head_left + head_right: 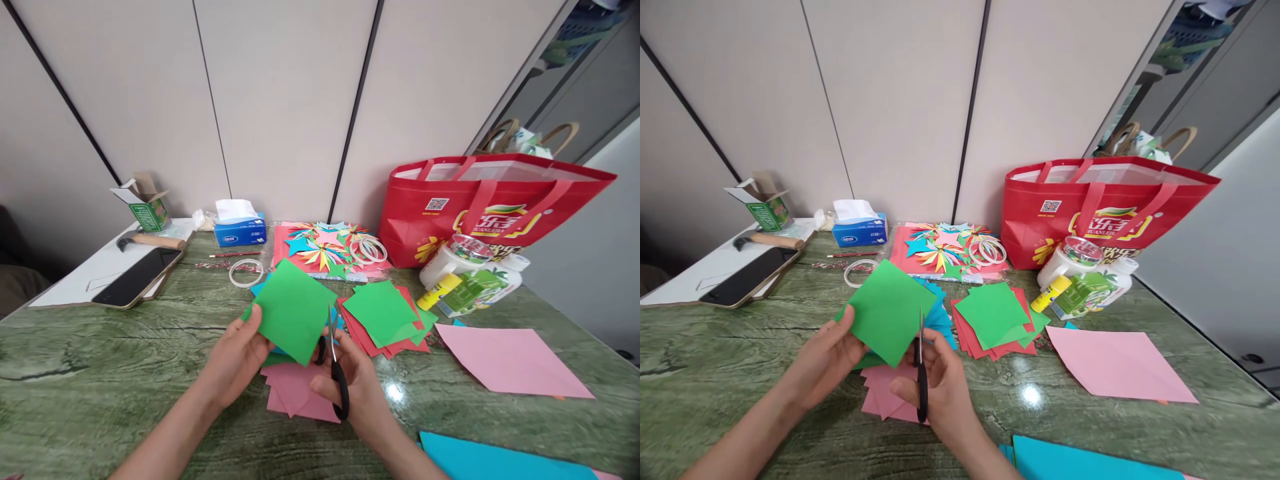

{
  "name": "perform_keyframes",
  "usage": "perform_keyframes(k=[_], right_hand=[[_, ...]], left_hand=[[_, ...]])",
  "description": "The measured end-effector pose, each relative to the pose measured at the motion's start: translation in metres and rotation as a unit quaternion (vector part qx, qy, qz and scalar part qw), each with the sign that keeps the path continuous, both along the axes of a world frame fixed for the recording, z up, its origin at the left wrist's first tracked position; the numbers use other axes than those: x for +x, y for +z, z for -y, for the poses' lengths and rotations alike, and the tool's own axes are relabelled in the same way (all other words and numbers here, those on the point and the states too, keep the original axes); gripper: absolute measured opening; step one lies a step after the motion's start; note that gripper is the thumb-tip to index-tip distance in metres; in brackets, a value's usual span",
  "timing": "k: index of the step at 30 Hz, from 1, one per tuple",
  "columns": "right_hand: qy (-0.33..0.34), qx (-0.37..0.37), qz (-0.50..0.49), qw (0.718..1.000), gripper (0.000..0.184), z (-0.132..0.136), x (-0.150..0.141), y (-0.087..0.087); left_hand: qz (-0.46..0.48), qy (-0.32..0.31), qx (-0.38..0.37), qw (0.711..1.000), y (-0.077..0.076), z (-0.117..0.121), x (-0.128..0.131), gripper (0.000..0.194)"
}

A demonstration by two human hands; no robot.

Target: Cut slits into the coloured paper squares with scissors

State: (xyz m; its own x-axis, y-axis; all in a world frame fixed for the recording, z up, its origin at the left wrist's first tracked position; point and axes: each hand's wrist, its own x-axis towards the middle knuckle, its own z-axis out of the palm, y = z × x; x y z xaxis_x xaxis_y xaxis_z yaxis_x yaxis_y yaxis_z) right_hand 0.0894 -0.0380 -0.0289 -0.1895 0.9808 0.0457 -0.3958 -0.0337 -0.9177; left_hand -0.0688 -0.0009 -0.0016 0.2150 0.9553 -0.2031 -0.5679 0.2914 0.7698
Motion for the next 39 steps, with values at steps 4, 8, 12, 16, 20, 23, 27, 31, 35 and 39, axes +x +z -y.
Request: perform_keyframes(k=[4,8,12,16,20,23,27,31,35,39], right_hand=[[-0.092,-0.004,0.053,0.994,0.042,-0.002,0.002,0.002],[-0.078,0.004,0.069,0.994,0.035,-0.003,0.007,0.003],[0.021,0.019,0.07,0.997,0.032,-0.001,0.01,0.006],[0.146,0.024,0.092,0.985,0.028,0.002,0.012,0.011],[0.19,0.0,0.11,0.976,0.027,0.0,0.016,0.009],[0.08,-0.005,0.112,0.99,0.038,-0.008,0.02,0.004],[-0.148,-0.014,0.109,0.983,0.036,-0.018,0.025,-0.004],[-0.267,-0.064,0.015,0.961,0.038,-0.025,0.029,-0.011],[-0.347,-0.082,0.002,0.934,0.045,-0.03,0.033,-0.016],[-0.333,-0.075,0.03,0.939,0.044,-0.031,0.037,-0.015]], left_hand=[[-0.009,-0.138,0.053,0.989,0.001,0.012,0.0,0.031],[-0.002,-0.207,0.071,0.976,0.002,0.013,-0.01,0.069],[0.047,-0.147,0.01,0.988,0.003,0.003,-0.018,0.093],[0.051,-0.051,-0.06,0.996,0.007,-0.008,-0.026,0.085],[0.049,0.003,-0.045,0.998,0.014,-0.013,-0.035,0.063],[-0.015,0.028,-0.012,0.999,0.015,-0.013,-0.037,0.044],[-0.101,0.056,0.015,0.993,0.01,-0.011,-0.032,0.035],[-0.187,0.049,0.017,0.981,0.004,-0.01,-0.026,0.028],[-0.235,0.001,0.027,0.972,0.004,-0.009,-0.025,0.028],[-0.268,0.013,0.027,0.963,0.006,-0.01,-0.026,0.031]])
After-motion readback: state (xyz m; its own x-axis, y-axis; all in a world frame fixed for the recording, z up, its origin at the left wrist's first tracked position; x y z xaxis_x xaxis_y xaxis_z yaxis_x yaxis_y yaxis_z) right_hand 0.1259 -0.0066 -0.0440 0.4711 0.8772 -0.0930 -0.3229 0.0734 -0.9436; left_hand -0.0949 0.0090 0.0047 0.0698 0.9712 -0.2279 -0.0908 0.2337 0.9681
